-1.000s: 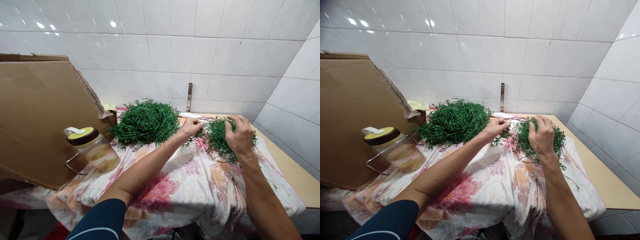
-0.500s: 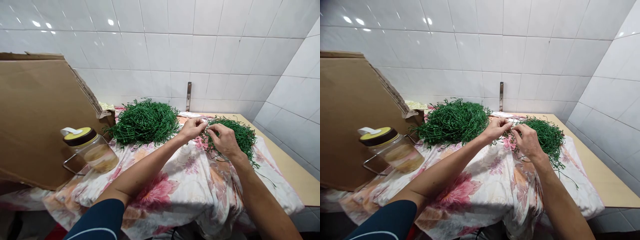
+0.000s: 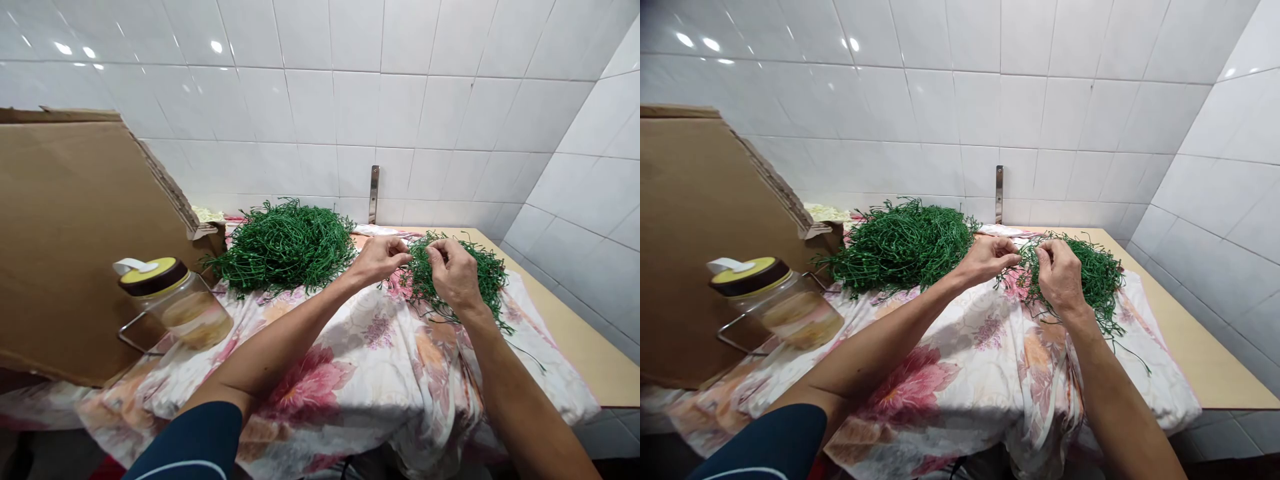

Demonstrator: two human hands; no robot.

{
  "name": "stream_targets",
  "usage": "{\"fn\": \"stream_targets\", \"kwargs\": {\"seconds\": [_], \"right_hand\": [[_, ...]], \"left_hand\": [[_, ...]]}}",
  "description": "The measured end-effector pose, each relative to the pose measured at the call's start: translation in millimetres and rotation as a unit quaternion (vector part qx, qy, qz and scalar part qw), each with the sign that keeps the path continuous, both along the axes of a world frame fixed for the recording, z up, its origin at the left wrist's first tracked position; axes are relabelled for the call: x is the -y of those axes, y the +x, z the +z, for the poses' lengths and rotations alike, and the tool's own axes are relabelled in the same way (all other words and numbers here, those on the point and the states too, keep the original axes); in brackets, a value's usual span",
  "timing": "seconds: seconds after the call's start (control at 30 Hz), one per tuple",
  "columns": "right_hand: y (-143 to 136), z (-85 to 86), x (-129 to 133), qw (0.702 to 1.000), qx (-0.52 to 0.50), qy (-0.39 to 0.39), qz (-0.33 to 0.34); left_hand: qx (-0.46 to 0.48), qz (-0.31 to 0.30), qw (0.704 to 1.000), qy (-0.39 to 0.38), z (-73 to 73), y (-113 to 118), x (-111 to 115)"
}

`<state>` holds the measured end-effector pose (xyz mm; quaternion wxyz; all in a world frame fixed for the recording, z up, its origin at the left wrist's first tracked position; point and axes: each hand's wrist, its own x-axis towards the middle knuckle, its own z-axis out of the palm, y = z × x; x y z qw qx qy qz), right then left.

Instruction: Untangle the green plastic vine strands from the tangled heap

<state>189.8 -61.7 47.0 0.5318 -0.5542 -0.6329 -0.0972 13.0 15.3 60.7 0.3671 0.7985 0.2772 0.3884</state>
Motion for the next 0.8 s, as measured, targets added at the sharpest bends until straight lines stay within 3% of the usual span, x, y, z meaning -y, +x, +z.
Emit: {"fn": "stream_targets", "kwargs": {"seconds": [0.2,0.57,0.8], "right_hand": [[-1,2.5,1,1.0,0.013,0.005,0.008],[-5,2.0,4,0.998,0.016,-0.004,0.06],[-8,0.3,3,0.997,0.005,-0.006,0.079]], "left_hand": [[0.047,-0.006,0.996,-0.08,7.6,-3,-2],[0.059,-0.057,0.985,-0.153,20.1,-9,7],[0.062,-0.014,0.99,-0.129,15.9,-4,8]]}}
